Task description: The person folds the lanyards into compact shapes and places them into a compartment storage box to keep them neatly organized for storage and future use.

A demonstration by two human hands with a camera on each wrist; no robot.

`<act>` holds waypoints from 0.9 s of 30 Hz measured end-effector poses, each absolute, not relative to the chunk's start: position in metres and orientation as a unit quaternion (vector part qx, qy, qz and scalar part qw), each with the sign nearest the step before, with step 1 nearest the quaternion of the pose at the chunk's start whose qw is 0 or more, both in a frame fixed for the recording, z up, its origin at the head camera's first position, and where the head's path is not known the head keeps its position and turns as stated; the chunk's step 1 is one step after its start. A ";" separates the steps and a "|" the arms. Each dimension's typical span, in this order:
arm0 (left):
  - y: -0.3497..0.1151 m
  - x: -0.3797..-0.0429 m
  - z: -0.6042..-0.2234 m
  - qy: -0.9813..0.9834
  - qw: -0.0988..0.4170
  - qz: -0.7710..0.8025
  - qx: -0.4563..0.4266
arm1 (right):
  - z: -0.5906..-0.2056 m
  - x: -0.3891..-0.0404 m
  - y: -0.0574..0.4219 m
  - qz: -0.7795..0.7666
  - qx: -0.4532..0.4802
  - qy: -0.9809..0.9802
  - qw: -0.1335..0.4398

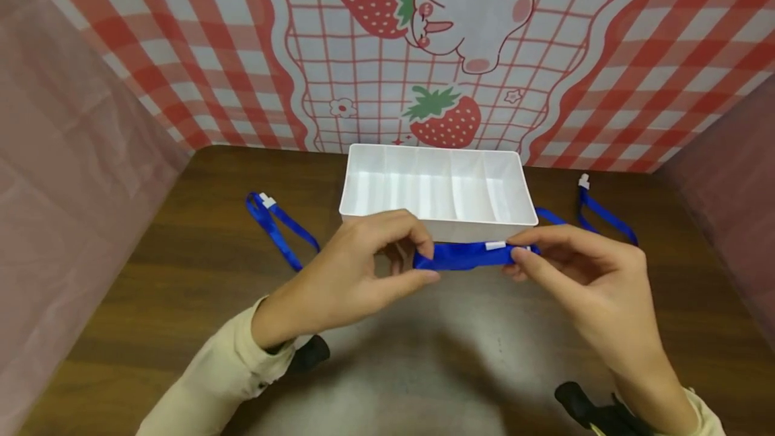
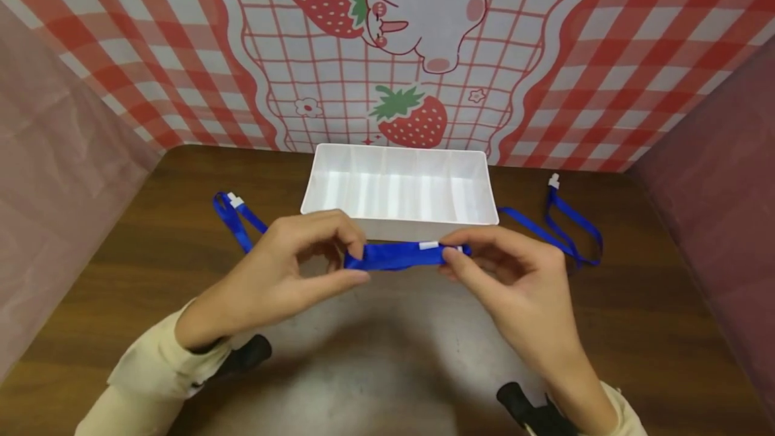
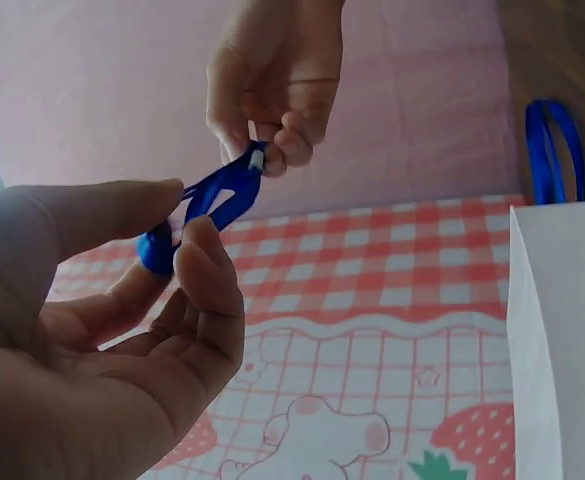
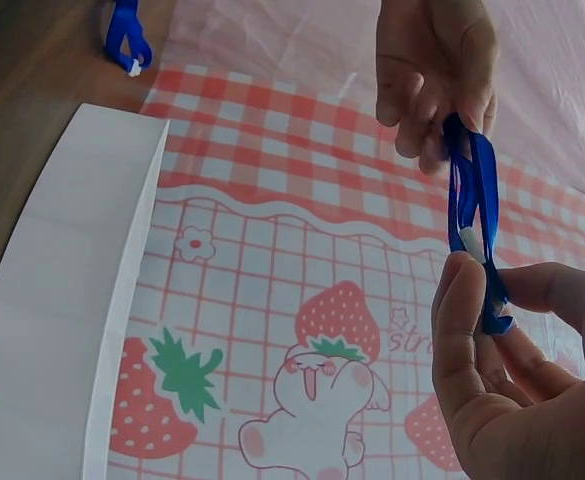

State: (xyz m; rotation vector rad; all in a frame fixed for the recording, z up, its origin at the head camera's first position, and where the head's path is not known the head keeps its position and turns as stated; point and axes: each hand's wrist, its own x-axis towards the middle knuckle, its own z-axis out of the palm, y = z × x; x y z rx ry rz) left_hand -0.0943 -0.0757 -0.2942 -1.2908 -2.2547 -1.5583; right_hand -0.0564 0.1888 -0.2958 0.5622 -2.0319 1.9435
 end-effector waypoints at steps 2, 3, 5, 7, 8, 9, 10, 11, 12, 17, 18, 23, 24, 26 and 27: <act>-0.076 -0.095 -0.294 -0.749 0.056 -0.503 -0.427 | -0.295 -0.056 0.190 0.673 0.196 -0.700 0.135; -0.076 -0.095 -0.293 -0.753 0.060 -0.497 -0.426 | -0.294 -0.056 0.190 0.673 0.196 -0.700 0.135; -0.075 -0.096 -0.293 -0.760 0.071 -0.486 -0.425 | -0.294 -0.056 0.191 0.672 0.195 -0.702 0.133; -0.075 -0.096 -0.294 -0.763 0.079 -0.485 -0.420 | -0.294 -0.056 0.192 0.671 0.197 -0.704 0.128; -0.075 -0.095 -0.294 -0.765 0.082 -0.486 -0.415 | -0.294 -0.056 0.192 0.670 0.198 -0.704 0.126; -0.074 -0.095 -0.295 -0.765 0.085 -0.489 -0.410 | -0.294 -0.056 0.192 0.670 0.199 -0.705 0.122; -0.073 -0.095 -0.296 -0.766 0.087 -0.492 -0.405 | -0.295 -0.056 0.192 0.670 0.200 -0.705 0.119; -0.073 -0.095 -0.296 -0.765 0.089 -0.497 -0.400 | -0.295 -0.057 0.192 0.670 0.203 -0.704 0.117; -0.072 -0.095 -0.297 -0.765 0.089 -0.502 -0.394 | -0.295 -0.057 0.192 0.669 0.204 -0.706 0.115; -0.067 -0.094 -0.301 -0.754 0.090 -0.526 -0.384 | -0.296 -0.058 0.194 0.666 0.203 -0.710 0.107; -0.067 -0.094 -0.302 -0.750 0.088 -0.531 -0.385 | -0.295 -0.058 0.194 0.666 0.202 -0.710 0.104; -0.065 -0.094 -0.303 -0.739 0.075 -0.541 -0.394 | -0.293 -0.056 0.196 0.655 0.183 -0.727 0.091; -0.065 -0.094 -0.303 -0.738 0.074 -0.541 -0.396 | -0.292 -0.056 0.196 0.650 0.177 -0.734 0.089; -0.065 -0.095 -0.303 -0.737 0.072 -0.539 -0.402 | -0.290 -0.055 0.197 0.642 0.171 -0.742 0.087; -0.065 -0.095 -0.303 -0.735 0.070 -0.538 -0.406 | -0.289 -0.056 0.197 0.639 0.168 -0.746 0.087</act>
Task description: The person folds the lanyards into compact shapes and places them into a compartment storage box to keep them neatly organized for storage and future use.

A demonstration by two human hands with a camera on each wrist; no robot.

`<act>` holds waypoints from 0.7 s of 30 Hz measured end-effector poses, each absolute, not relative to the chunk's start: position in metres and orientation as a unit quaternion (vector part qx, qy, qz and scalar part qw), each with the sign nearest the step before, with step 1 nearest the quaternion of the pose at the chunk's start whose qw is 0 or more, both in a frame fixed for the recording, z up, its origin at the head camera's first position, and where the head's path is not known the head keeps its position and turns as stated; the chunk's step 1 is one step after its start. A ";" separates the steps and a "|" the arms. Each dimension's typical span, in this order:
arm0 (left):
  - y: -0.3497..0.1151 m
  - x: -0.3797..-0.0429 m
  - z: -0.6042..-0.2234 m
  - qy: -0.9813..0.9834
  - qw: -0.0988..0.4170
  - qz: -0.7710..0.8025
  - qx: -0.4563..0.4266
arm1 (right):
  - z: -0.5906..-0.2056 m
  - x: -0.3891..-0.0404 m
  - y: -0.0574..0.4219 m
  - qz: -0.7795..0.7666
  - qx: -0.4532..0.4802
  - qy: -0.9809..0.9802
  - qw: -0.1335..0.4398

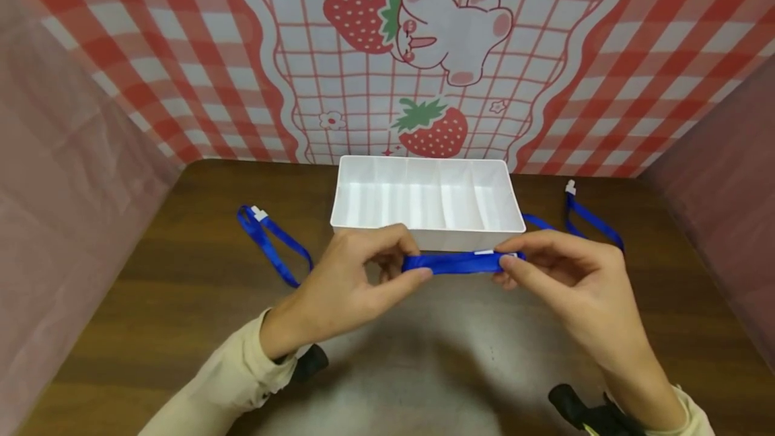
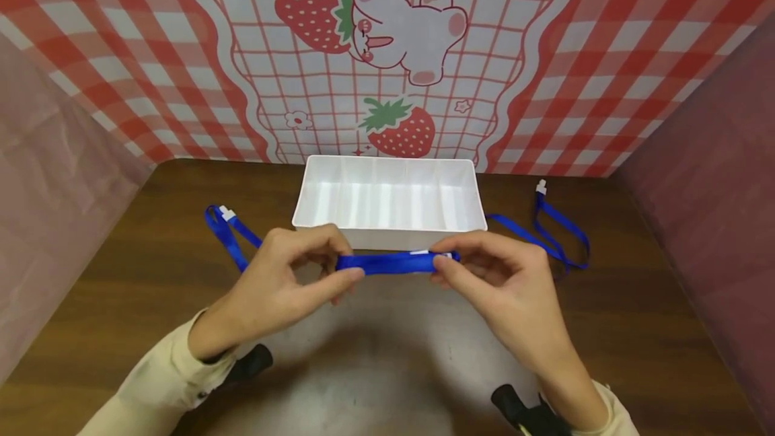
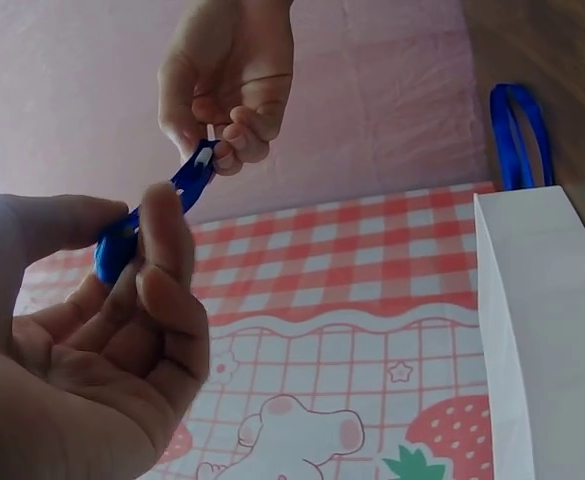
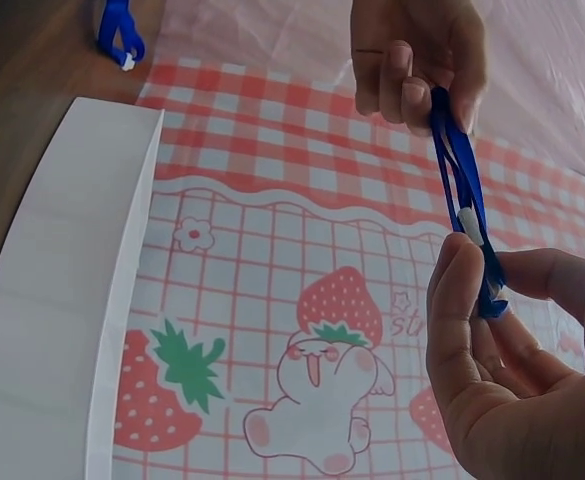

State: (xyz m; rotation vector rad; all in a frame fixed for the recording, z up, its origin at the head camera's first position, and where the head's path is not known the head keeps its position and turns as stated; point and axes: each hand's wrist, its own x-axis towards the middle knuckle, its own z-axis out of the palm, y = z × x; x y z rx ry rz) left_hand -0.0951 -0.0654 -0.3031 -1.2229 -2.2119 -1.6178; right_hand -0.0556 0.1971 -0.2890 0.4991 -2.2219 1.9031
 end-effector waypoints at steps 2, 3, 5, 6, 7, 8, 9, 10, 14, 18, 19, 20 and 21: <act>-0.066 -0.096 -0.303 -0.732 0.064 -0.533 -0.419 | -0.288 -0.055 0.198 0.634 0.160 -0.752 0.086; -0.066 -0.096 -0.303 -0.731 0.060 -0.530 -0.426 | -0.287 -0.055 0.198 0.633 0.158 -0.753 0.085; -0.066 -0.096 -0.303 -0.730 0.053 -0.520 -0.439 | -0.287 -0.055 0.199 0.633 0.154 -0.754 0.085; -0.066 -0.096 -0.303 -0.729 0.049 -0.517 -0.445 | -0.286 -0.055 0.199 0.632 0.151 -0.755 0.084; -0.067 -0.096 -0.303 -0.729 0.045 -0.514 -0.449 | -0.286 -0.055 0.200 0.633 0.150 -0.755 0.083; -0.067 -0.096 -0.303 -0.729 0.042 -0.512 -0.453 | -0.286 -0.055 0.200 0.633 0.150 -0.755 0.083; -0.067 -0.096 -0.303 -0.728 0.040 -0.511 -0.455 | -0.286 -0.055 0.201 0.632 0.148 -0.756 0.082; -0.067 -0.096 -0.303 -0.727 0.040 -0.511 -0.456 | -0.286 -0.054 0.201 0.629 0.144 -0.760 0.081; -0.067 -0.095 -0.303 -0.723 0.039 -0.514 -0.460 | -0.286 -0.054 0.203 0.623 0.143 -0.765 0.076; -0.066 -0.094 -0.302 -0.731 0.034 -0.504 -0.459 | -0.285 -0.054 0.203 0.617 0.141 -0.771 0.073; -0.066 -0.094 -0.302 -0.733 0.031 -0.502 -0.459 | -0.284 -0.054 0.203 0.615 0.141 -0.772 0.071; -0.066 -0.094 -0.301 -0.734 0.029 -0.500 -0.459 | -0.284 -0.054 0.203 0.614 0.141 -0.774 0.069; -0.066 -0.094 -0.301 -0.735 0.026 -0.498 -0.459 | -0.283 -0.054 0.203 0.612 0.138 -0.776 0.066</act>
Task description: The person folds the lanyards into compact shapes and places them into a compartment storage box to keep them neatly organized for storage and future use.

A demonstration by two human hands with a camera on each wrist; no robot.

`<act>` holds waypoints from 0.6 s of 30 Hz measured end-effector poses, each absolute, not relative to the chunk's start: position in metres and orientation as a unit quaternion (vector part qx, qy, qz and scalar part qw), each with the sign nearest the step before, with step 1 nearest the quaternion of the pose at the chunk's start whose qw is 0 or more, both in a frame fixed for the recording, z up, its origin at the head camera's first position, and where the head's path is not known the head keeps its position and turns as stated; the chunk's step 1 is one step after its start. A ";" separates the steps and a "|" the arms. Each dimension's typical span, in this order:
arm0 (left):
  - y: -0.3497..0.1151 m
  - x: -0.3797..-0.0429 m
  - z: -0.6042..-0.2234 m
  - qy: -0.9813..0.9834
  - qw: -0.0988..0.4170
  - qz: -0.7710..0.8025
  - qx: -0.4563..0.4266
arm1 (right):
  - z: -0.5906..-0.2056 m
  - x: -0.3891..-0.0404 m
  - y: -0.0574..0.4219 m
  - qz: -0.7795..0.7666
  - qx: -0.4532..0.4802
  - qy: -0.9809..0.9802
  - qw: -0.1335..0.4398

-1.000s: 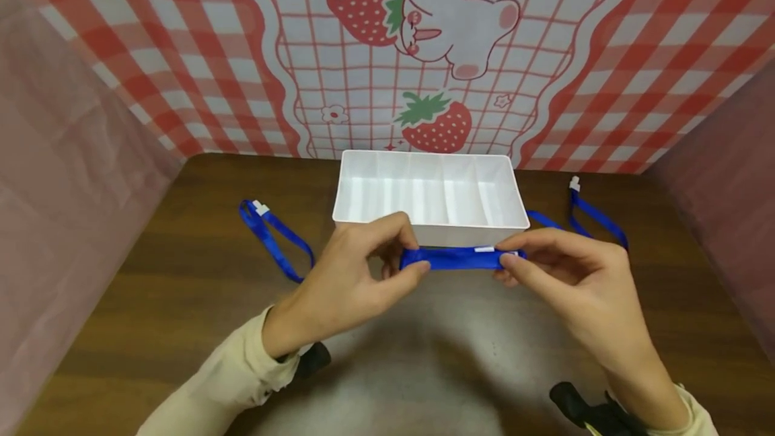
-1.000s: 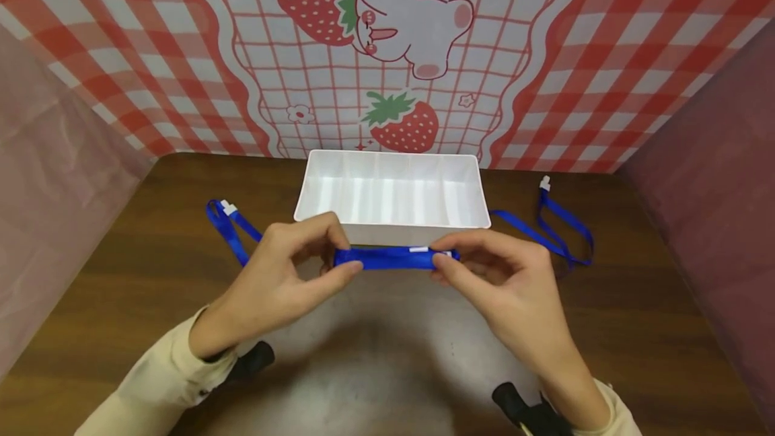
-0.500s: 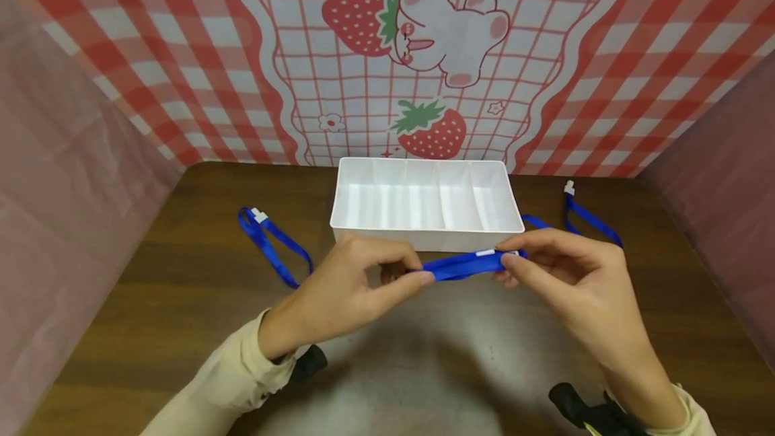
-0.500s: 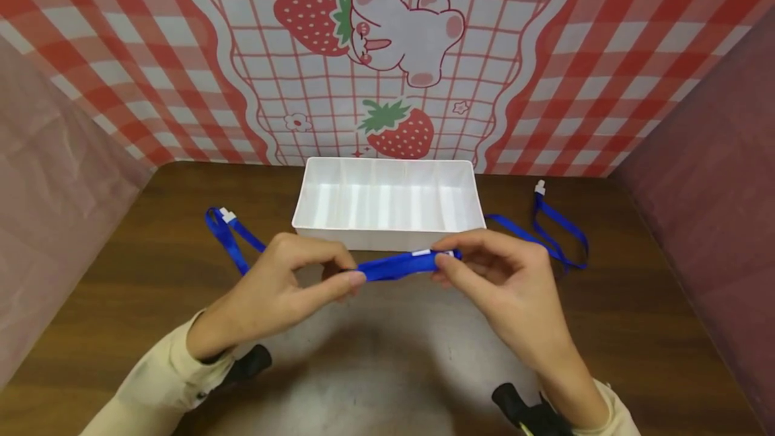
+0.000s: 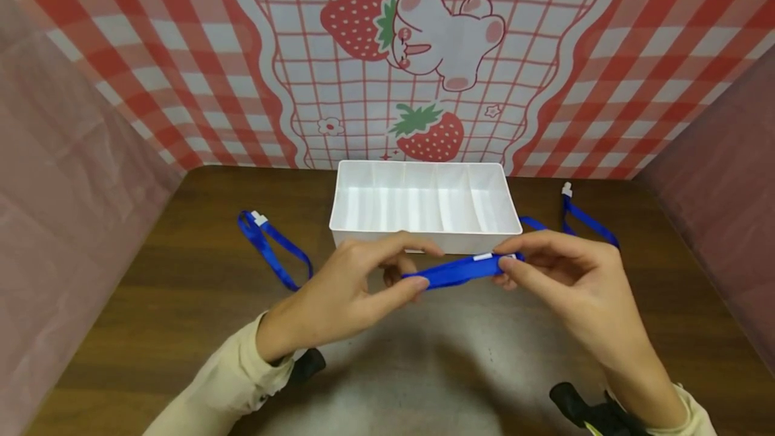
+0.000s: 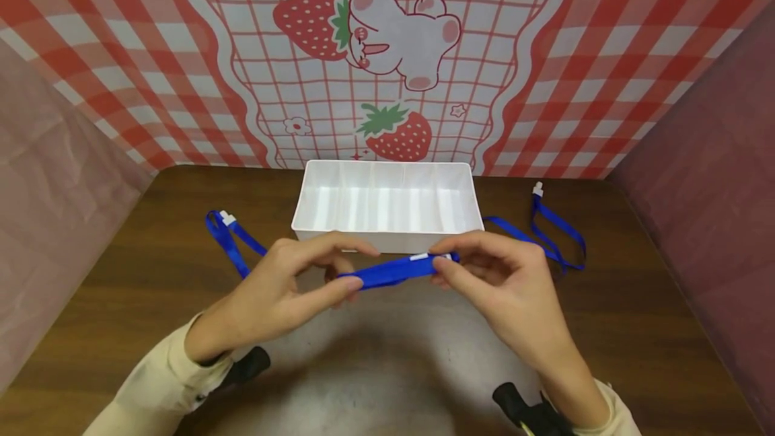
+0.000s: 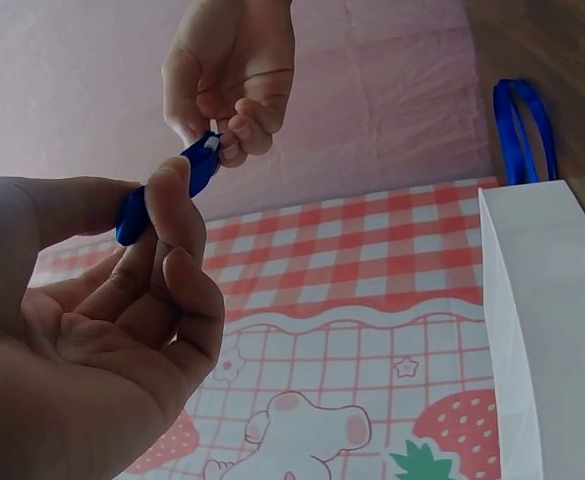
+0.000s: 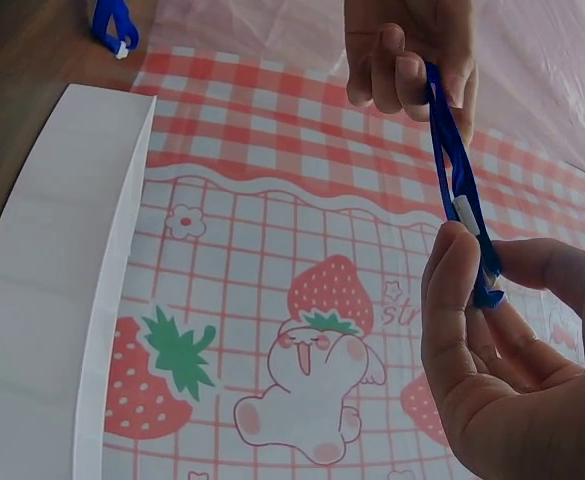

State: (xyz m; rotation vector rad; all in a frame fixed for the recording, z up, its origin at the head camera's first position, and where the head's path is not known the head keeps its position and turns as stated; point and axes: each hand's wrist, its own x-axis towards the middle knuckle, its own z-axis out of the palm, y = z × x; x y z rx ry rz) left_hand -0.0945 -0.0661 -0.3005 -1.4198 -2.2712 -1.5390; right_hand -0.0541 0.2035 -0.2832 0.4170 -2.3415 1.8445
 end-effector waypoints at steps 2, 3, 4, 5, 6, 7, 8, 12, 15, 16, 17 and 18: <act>-0.067 -0.095 -0.300 -0.733 0.017 -0.500 -0.461 | -0.283 -0.054 0.203 0.610 0.140 -0.778 0.058; -0.068 -0.095 -0.299 -0.731 0.013 -0.502 -0.463 | -0.284 -0.054 0.204 0.610 0.144 -0.778 0.053; -0.068 -0.095 -0.299 -0.726 0.008 -0.505 -0.467 | -0.284 -0.055 0.204 0.612 0.152 -0.774 0.050; -0.069 -0.096 -0.299 -0.719 0.004 -0.509 -0.473 | -0.285 -0.055 0.204 0.619 0.165 -0.766 0.047; -0.070 -0.096 -0.298 -0.710 -0.002 -0.515 -0.481 | -0.287 -0.056 0.204 0.625 0.177 -0.759 0.041; -0.070 -0.096 -0.298 -0.697 -0.011 -0.521 -0.493 | -0.288 -0.056 0.204 0.629 0.187 -0.754 0.035; -0.071 -0.095 -0.298 -0.680 -0.021 -0.529 -0.507 | -0.289 -0.056 0.204 0.636 0.201 -0.744 0.032; -0.071 -0.095 -0.296 -0.616 -0.062 -0.542 -0.568 | -0.291 -0.058 0.206 0.650 0.233 -0.723 0.023; -0.072 -0.095 -0.295 -0.607 -0.064 -0.538 -0.581 | -0.292 -0.059 0.206 0.649 0.229 -0.725 0.022; -0.072 -0.096 -0.295 -0.612 -0.054 -0.534 -0.581 | -0.292 -0.059 0.206 0.648 0.225 -0.728 0.018; -0.073 -0.096 -0.295 -0.618 -0.043 -0.531 -0.578 | -0.293 -0.059 0.205 0.645 0.222 -0.731 0.013; -0.073 -0.096 -0.295 -0.620 -0.032 -0.532 -0.576 | -0.294 -0.059 0.204 0.645 0.222 -0.731 0.008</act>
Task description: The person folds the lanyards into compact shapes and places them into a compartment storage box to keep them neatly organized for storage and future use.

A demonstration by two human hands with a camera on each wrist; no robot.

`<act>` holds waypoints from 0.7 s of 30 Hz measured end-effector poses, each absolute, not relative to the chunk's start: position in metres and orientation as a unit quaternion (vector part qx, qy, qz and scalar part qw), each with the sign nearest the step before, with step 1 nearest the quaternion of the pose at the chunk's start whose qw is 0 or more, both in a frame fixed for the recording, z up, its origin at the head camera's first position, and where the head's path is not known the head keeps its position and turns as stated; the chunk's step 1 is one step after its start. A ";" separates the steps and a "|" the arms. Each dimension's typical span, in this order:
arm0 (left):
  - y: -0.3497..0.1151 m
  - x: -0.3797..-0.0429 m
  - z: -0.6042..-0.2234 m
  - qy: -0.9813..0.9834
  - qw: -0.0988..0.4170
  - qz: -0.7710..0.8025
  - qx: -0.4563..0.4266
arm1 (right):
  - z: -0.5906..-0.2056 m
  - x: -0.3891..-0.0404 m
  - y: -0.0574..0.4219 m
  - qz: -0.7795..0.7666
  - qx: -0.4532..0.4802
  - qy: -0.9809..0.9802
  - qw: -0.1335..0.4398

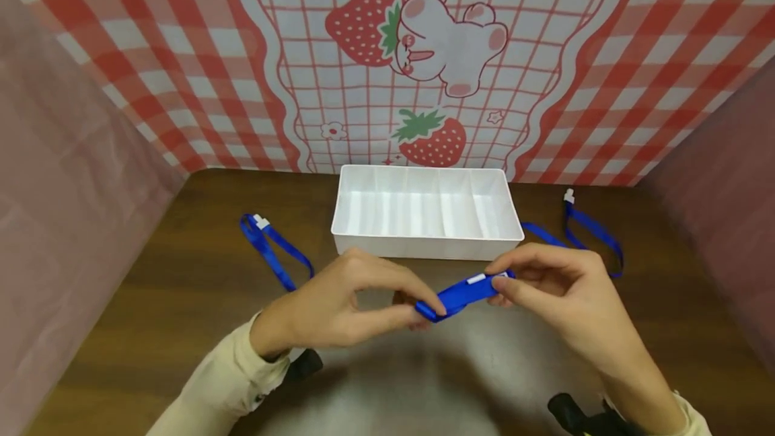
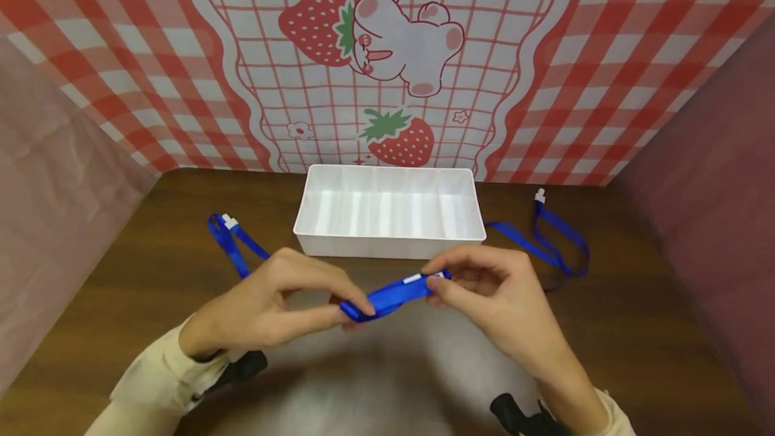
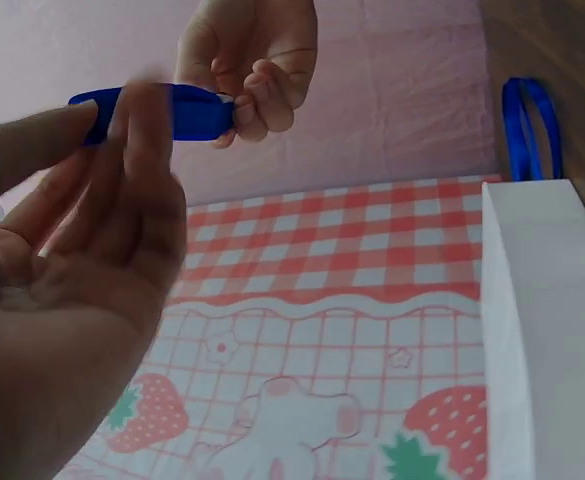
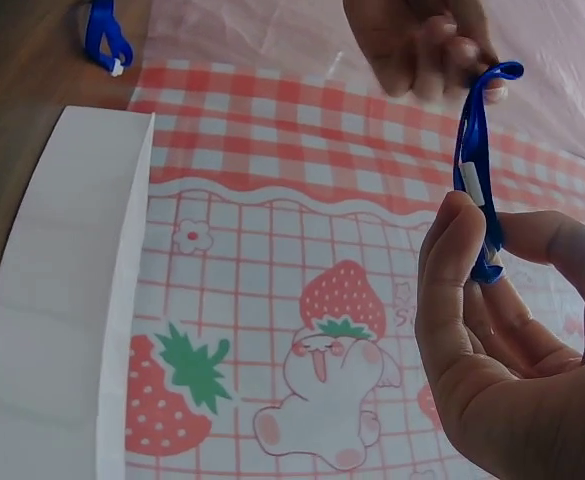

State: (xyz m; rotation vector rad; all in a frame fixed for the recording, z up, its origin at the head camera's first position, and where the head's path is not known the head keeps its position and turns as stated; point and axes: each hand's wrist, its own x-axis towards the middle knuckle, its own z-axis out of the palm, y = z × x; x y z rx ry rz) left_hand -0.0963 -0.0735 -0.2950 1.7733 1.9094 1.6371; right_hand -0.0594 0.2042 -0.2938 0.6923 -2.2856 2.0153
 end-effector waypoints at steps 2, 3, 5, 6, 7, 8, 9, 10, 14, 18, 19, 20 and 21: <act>-0.073 -0.097 -0.297 0.616 0.024 0.536 0.576 | -0.298 -0.060 0.202 0.643 0.220 -0.734 -0.006; -0.072 -0.098 -0.297 0.608 0.026 0.537 0.585 | -0.301 -0.061 0.201 0.643 0.226 -0.732 -0.016; -0.070 -0.099 -0.299 0.582 0.052 0.544 0.602 | -0.305 -0.062 0.198 0.633 0.232 -0.738 -0.033; -0.069 -0.099 -0.300 0.569 0.071 0.547 0.610 | -0.307 -0.063 0.197 0.630 0.234 -0.740 -0.040; -0.068 -0.099 -0.302 0.560 0.086 0.548 0.615 | -0.309 -0.063 0.196 0.626 0.234 -0.742 -0.045; -0.068 -0.099 -0.304 0.556 0.098 0.548 0.617 | -0.311 -0.064 0.196 0.622 0.233 -0.746 -0.048; -0.067 -0.099 -0.306 0.558 0.103 0.549 0.614 | -0.313 -0.064 0.195 0.621 0.233 -0.746 -0.047; -0.067 -0.098 -0.308 0.564 0.104 0.552 0.606 | -0.314 -0.063 0.194 0.622 0.232 -0.747 -0.044; -0.065 -0.099 -0.314 0.614 0.062 0.548 0.565 | -0.319 -0.060 0.190 0.618 0.231 -0.751 -0.011; -0.063 -0.100 -0.317 0.667 0.013 0.523 0.531 | -0.320 -0.059 0.183 0.600 0.227 -0.767 0.025; -0.061 -0.100 -0.318 0.680 0.006 0.516 0.520 | -0.319 -0.060 0.182 0.596 0.225 -0.770 0.032; -0.060 -0.100 -0.318 0.693 0.002 0.510 0.509 | -0.319 -0.060 0.180 0.591 0.224 -0.774 0.039; -0.060 -0.100 -0.318 0.706 -0.003 0.505 0.497 | -0.319 -0.061 0.179 0.589 0.222 -0.776 0.044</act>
